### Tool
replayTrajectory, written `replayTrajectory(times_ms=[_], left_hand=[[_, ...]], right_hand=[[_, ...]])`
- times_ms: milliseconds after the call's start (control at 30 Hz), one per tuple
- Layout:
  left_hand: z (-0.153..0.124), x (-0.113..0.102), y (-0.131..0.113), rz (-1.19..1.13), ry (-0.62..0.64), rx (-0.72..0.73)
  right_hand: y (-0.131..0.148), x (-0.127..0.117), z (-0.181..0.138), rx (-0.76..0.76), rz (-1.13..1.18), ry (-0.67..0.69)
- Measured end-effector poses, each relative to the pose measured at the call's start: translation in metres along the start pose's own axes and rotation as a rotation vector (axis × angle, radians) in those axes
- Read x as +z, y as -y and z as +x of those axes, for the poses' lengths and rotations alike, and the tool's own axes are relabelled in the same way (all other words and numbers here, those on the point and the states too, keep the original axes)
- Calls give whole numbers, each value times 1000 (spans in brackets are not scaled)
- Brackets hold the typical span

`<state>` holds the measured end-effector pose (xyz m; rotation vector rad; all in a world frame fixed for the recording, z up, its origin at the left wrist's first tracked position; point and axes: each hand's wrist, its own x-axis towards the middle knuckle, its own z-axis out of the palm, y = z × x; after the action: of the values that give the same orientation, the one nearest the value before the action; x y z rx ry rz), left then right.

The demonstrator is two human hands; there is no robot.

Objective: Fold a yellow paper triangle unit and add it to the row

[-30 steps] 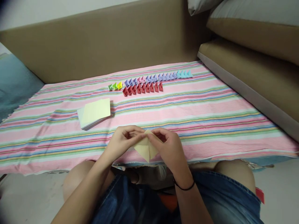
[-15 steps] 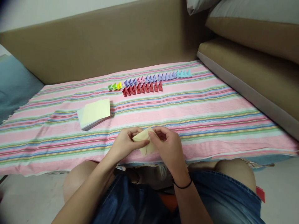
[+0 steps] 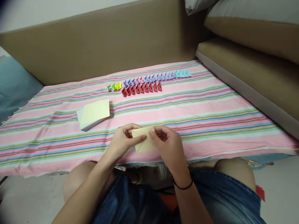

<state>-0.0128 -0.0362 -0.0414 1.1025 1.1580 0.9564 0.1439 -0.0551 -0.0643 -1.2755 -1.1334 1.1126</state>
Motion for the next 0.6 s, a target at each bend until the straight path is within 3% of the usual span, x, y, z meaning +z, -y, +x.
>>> replayTrajectory(times_ms=[300, 433, 500, 600], left_hand=[[6, -28, -11, 39, -155, 81], [9, -42, -16, 43, -280, 209], [9, -39, -16, 60, -221, 259], [6, -25, -10, 103, 98, 174]], right_hand=[[-1, -6, 1, -5, 5, -29], [-3, -10, 2, -24, -16, -71], [-4, -11, 2, -36, -32, -68], [-2, -8, 1, -38, -46, 1]])
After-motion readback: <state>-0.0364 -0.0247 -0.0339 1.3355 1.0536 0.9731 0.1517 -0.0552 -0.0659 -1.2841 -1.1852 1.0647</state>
